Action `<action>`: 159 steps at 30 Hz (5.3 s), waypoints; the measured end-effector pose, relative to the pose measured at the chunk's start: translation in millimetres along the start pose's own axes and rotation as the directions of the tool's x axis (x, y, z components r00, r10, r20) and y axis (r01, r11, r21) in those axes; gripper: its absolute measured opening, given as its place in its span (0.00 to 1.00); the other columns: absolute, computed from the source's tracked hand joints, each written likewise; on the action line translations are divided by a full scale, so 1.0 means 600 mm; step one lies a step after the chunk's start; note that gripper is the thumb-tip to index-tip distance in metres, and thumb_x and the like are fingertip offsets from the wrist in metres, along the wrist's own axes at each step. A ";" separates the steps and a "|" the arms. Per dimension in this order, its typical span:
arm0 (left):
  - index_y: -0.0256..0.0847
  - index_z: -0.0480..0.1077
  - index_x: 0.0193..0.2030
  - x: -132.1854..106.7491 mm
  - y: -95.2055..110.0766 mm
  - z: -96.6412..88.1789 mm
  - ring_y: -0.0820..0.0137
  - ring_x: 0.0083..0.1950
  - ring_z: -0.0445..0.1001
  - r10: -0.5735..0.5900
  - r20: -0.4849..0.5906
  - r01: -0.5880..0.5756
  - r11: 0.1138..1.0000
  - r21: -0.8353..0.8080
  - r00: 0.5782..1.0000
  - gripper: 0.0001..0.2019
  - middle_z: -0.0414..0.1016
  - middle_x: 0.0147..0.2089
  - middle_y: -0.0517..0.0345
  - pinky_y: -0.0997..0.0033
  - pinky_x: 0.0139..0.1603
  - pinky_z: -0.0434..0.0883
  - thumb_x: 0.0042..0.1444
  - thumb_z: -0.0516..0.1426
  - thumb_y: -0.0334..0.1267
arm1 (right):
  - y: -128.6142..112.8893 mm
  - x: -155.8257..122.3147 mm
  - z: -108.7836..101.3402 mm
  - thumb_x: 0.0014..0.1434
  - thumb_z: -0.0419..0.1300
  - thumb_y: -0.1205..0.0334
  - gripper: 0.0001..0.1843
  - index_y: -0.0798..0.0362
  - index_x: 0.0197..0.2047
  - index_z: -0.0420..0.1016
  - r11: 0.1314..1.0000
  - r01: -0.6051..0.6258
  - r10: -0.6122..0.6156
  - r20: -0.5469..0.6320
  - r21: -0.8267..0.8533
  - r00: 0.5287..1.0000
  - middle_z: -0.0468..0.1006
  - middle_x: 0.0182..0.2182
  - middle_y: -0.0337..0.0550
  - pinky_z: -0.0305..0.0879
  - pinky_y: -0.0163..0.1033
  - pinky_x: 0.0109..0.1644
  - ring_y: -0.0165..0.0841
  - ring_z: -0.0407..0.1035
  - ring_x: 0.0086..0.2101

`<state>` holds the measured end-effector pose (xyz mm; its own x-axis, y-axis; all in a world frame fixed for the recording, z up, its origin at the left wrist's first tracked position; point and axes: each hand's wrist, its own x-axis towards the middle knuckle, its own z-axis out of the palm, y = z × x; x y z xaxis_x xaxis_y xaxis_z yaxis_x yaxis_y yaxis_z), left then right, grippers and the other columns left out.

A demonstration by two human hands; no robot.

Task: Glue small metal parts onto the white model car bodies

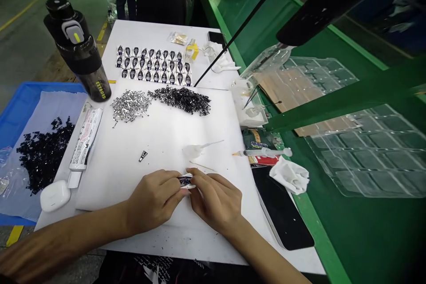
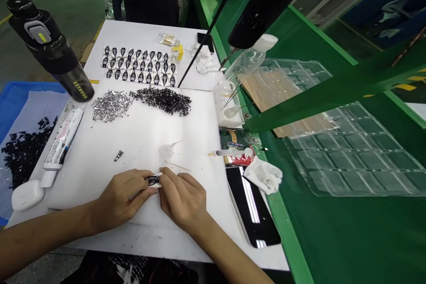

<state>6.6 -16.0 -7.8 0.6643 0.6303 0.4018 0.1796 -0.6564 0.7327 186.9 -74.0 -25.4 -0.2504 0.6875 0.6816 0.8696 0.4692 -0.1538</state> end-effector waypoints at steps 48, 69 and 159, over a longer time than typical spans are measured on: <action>0.40 0.67 0.30 0.005 0.010 -0.002 0.72 0.35 0.76 -0.410 0.035 0.387 0.824 -0.414 0.911 0.09 0.83 0.41 0.55 0.73 0.35 0.73 0.59 0.62 0.36 | 0.018 0.008 -0.011 0.66 0.59 0.69 0.18 0.58 0.58 0.67 0.984 -0.090 0.081 0.062 0.152 0.995 0.83 0.40 0.51 0.78 0.38 0.37 0.35 0.79 0.35; 0.39 0.65 0.30 0.003 0.007 -0.009 0.71 0.35 0.75 -0.259 0.057 0.260 0.886 -0.385 0.964 0.10 0.82 0.40 0.53 0.73 0.36 0.72 0.63 0.59 0.35 | 0.004 0.011 -0.013 0.61 0.60 0.74 0.09 0.60 0.45 0.69 0.995 0.003 0.007 -0.100 0.104 0.995 0.83 0.36 0.59 0.74 0.38 0.29 0.33 0.75 0.27; 0.38 0.69 0.34 0.002 0.003 -0.011 0.64 0.45 0.83 -0.119 0.008 0.117 0.962 -0.246 0.993 0.07 0.84 0.43 0.48 0.69 0.45 0.79 0.64 0.60 0.32 | -0.007 0.008 -0.010 0.61 0.62 0.73 0.06 0.63 0.43 0.72 1.000 -0.022 0.021 -0.118 -0.009 0.993 0.83 0.35 0.62 0.74 0.39 0.31 0.34 0.76 0.28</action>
<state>3.0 -13.7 -2.2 0.6438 0.7005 0.3078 0.0716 -0.4557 0.8873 184.8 -75.9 -17.0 -0.1804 0.6272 0.7577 0.8787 0.4489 -0.1623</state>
